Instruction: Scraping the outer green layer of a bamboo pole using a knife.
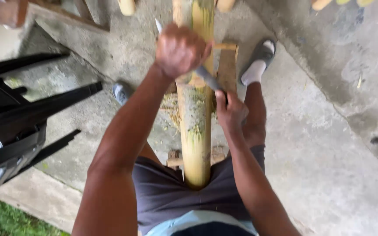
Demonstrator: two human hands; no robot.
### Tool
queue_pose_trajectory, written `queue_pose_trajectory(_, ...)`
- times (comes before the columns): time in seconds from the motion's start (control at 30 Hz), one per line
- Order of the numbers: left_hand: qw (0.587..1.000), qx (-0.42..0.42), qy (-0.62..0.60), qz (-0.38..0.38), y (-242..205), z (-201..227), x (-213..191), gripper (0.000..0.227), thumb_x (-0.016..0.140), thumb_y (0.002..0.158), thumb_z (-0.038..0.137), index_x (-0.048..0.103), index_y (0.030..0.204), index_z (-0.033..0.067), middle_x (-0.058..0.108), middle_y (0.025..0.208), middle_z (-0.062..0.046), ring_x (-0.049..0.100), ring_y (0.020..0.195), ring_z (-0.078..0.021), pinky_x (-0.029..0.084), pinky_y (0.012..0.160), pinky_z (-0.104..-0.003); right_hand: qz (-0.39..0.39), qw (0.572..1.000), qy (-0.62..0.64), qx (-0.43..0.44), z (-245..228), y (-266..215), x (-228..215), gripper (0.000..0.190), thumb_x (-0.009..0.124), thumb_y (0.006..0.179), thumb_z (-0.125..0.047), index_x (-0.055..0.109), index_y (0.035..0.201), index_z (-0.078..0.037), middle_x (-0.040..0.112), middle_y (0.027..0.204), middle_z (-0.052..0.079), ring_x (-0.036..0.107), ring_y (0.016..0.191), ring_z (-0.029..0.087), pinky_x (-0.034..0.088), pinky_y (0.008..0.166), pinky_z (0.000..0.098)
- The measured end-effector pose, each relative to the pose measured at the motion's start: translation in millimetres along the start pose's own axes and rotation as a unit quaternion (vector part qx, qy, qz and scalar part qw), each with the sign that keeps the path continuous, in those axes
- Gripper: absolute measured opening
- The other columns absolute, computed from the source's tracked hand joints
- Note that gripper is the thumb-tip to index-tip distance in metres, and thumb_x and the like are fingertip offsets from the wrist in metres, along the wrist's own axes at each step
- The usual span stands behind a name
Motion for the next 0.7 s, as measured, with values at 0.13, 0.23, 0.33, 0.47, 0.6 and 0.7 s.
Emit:
queue_pose_trajectory(0.13,0.999,0.017,-0.024,-0.024,15,-10,11,0.058,0.061,0.108,0.037,0.047,0.052,0.0245,0.042,0.047,0.008,0.037,0.042,-0.0089,0.035,0.047,-0.033,0.018,1.0,-0.019,0.015,1,5,4,0.046,0.058,0.104,-0.052,0.067,0.086,-0.01,0.062,0.064,0.015,0.063,0.055,0.036,0.047,0.052,0.0475)
queue_pose_trajectory(0.23,0.999,0.006,-0.031,-0.019,-1,-1,9,0.056,0.06,0.108,0.035,0.048,0.054,0.024,0.043,0.05,0.008,0.038,0.045,-0.0092,0.035,0.049,-0.033,-0.011,1.0,-0.011,0.026,0,0,4,0.047,0.057,0.105,-0.052,0.066,0.087,-0.01,0.061,0.062,0.014,0.063,0.054,0.035,0.047,0.052,0.0477)
queue_pose_trajectory(0.33,1.0,0.019,-0.007,-0.012,0,-8,16,0.056,0.062,0.107,0.036,0.048,0.053,0.0254,0.04,0.048,0.009,0.035,0.042,-0.0079,0.032,0.044,-0.032,0.008,1.0,-0.008,0.007,4,-5,5,0.048,0.057,0.105,-0.053,0.066,0.087,-0.01,0.059,0.062,0.014,0.062,0.052,0.035,0.048,0.052,0.0468)
queue_pose_trajectory(0.47,1.0,0.004,-0.028,-0.008,11,-11,20,0.058,0.06,0.111,0.035,0.049,0.055,0.0225,0.044,0.05,0.007,0.04,0.046,-0.0099,0.035,0.047,-0.033,-0.036,0.997,-0.029,0.068,2,13,5,0.051,0.062,0.105,-0.053,0.063,0.081,-0.008,0.056,0.057,0.013,0.058,0.051,0.036,0.046,0.055,0.0482)
queue_pose_trajectory(0.6,1.0,0.007,-0.008,0.013,-9,2,5,0.058,0.061,0.11,0.037,0.049,0.055,0.0221,0.044,0.051,0.005,0.04,0.046,-0.0105,0.036,0.048,-0.033,-0.045,0.997,0.007,0.062,4,-11,2,0.047,0.058,0.103,-0.05,0.062,0.078,-0.011,0.056,0.054,0.01,0.059,0.046,0.031,0.047,0.049,0.0456)
queue_pose_trajectory(0.7,0.999,0.019,-0.03,-0.002,-5,-3,10,0.059,0.066,0.106,0.039,0.048,0.053,0.0235,0.039,0.045,0.008,0.033,0.039,-0.0068,0.031,0.041,-0.033,0.022,1.0,0.0,-0.017,-1,-11,-7,0.045,0.056,0.106,-0.053,0.07,0.092,-0.012,0.061,0.063,0.011,0.063,0.052,0.03,0.049,0.052,0.0443)
Point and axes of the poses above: each hand's wrist, its own y-axis towards the middle knuckle, its own x-axis out of the palm, z = x × y, the point moved 2 cm from there along y, towards the middle knuckle
